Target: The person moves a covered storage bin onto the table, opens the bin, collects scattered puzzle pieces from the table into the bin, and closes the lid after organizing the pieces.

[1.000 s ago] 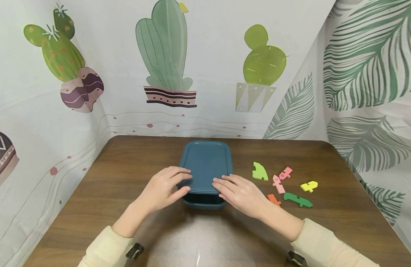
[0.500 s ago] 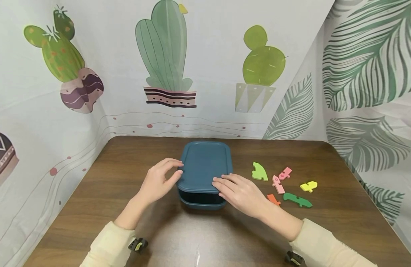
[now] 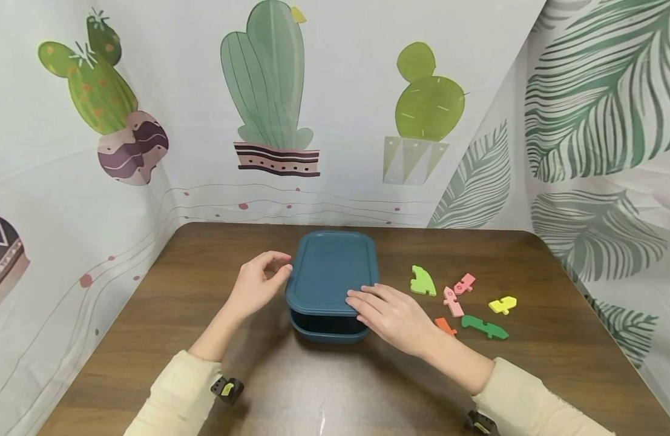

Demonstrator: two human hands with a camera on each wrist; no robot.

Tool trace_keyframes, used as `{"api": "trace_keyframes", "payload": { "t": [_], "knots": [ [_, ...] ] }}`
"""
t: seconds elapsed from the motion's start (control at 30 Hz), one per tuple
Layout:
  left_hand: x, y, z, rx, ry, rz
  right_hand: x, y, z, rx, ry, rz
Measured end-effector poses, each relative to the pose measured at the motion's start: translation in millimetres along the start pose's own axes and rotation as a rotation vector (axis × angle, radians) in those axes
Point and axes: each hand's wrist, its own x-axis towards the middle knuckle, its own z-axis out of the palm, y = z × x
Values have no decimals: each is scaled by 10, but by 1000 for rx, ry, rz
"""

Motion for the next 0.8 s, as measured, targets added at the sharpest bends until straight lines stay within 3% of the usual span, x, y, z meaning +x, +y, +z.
{"api": "trace_keyframes", "payload": {
  "t": [0.37, 0.6, 0.8],
  "knots": [
    [98, -75, -9, -45, -73, -187, -6, 3, 0, 1, 8, -3],
    [136, -116, 38, -183, -124, -364, -10, -2, -2, 4, 0, -1],
    [154, -132, 80, -259, -143, -447, -10, 4, 4, 8, 17, -5]
  ]
}}
